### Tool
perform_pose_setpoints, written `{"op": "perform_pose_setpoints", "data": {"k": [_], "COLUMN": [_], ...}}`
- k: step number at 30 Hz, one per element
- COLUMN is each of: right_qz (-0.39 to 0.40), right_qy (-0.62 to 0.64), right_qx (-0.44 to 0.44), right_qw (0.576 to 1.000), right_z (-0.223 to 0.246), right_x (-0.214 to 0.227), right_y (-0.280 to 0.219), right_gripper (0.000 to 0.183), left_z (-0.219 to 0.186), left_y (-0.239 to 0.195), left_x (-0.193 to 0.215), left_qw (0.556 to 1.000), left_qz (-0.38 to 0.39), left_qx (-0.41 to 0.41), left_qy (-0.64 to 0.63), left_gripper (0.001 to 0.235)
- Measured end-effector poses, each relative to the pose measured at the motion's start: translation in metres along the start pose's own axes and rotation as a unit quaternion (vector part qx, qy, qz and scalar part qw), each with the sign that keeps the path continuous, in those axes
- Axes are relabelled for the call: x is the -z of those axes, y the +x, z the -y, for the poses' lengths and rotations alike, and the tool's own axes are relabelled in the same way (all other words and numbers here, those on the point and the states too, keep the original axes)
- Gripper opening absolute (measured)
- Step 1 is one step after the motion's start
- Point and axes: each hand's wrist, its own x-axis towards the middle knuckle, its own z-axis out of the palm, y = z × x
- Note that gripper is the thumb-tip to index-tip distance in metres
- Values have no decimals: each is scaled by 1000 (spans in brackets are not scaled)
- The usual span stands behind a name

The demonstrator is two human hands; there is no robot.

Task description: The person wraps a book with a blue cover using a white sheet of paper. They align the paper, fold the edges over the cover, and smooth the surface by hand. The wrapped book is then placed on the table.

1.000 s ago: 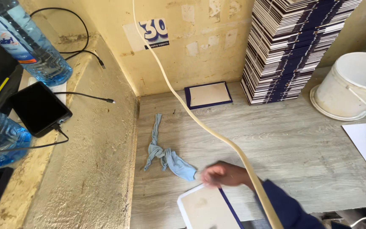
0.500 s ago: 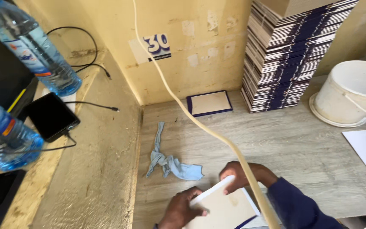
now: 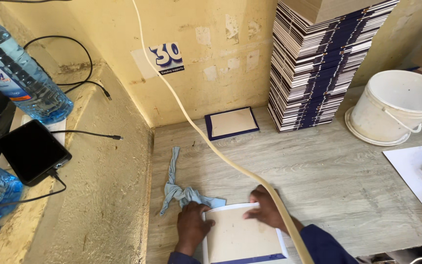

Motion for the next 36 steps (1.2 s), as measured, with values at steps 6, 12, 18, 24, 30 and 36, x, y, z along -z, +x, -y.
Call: {"op": "perform_pose_setpoints", "data": {"k": [6, 12, 18, 24, 30, 36], "right_qz": [176, -33, 14, 24, 30, 12], "right_qy": [-102, -179, -137, -263, -278, -137], "right_qx": [-50, 66, 76, -19, 15, -22], "right_qw": [978, 981, 988, 964, 960, 990], "right_z": [74, 93, 95, 71, 74, 78], "right_x": [-45, -69, -37, -62, -33, 9], "right_y": [28, -32, -40, -66, -52, -45], "right_gripper": [70, 29, 42, 71, 56, 65], "left_z": [-16, -43, -67, -71, -71, -75], "left_y": [-24, -60, -65, -72, -69, -68], "left_x": [-54, -84, -57, -55, -57, -51], "left_qw": [960, 892, 926, 921, 946, 952], "left_qz": [-125, -327, -313, -334, -269, -260], "left_qx": [-156, -157, -206, -190, -129, -116], "left_qy": [197, 271, 40, 65, 125, 114], "left_gripper": [28, 51, 46, 53, 57, 60]}}
